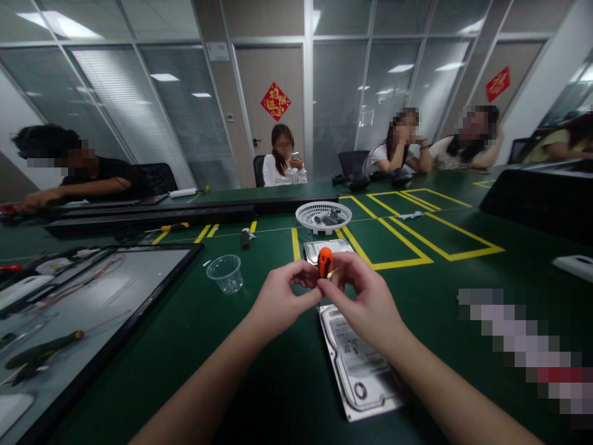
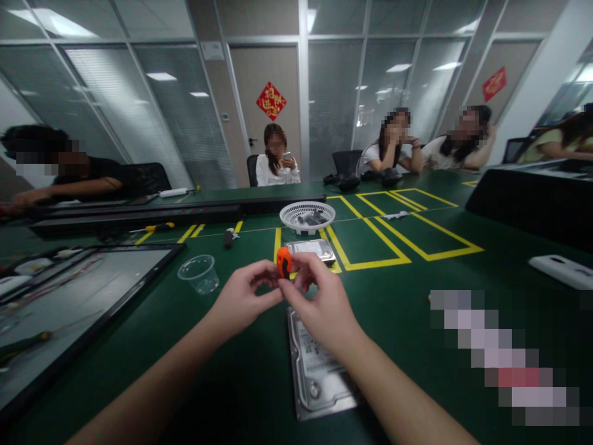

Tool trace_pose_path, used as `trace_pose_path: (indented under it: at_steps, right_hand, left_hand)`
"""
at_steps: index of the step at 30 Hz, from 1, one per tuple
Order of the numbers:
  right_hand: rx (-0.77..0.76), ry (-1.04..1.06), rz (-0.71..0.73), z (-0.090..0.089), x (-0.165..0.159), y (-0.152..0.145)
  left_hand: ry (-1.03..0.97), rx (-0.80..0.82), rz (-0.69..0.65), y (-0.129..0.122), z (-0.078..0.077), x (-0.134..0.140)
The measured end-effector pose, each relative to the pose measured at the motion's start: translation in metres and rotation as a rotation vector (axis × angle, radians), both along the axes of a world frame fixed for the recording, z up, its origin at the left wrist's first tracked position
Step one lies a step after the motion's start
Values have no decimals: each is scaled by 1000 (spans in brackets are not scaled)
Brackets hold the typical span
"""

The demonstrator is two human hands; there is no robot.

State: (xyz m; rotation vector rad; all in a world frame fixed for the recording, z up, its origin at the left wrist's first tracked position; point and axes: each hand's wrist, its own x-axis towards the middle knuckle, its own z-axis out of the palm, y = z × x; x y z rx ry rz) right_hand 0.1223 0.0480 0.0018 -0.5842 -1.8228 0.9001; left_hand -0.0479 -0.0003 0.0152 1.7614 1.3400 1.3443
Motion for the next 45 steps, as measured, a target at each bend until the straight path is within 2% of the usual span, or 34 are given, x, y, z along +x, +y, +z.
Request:
trace_pose_path:
  at_steps: [7,13,18,23,45]
  right_hand:
    - [5,18,27,1,-1,-1]
    - [-4,17,-6,0,0,0]
    - [14,35,32,2,0,-2]
    - [5,23,-4,-1,0,0]
    - [11,18,25,1,0,-1]
  left_hand:
    - [43,-10,9,-1,-1,-1]
    - [17,-4,34,-1,-2,-1]
    - [56,-10,29,-1,0,-1]
    - [-3,-3,27,0,-4,-3]
    - [52,-4,21,-2,2,-1]
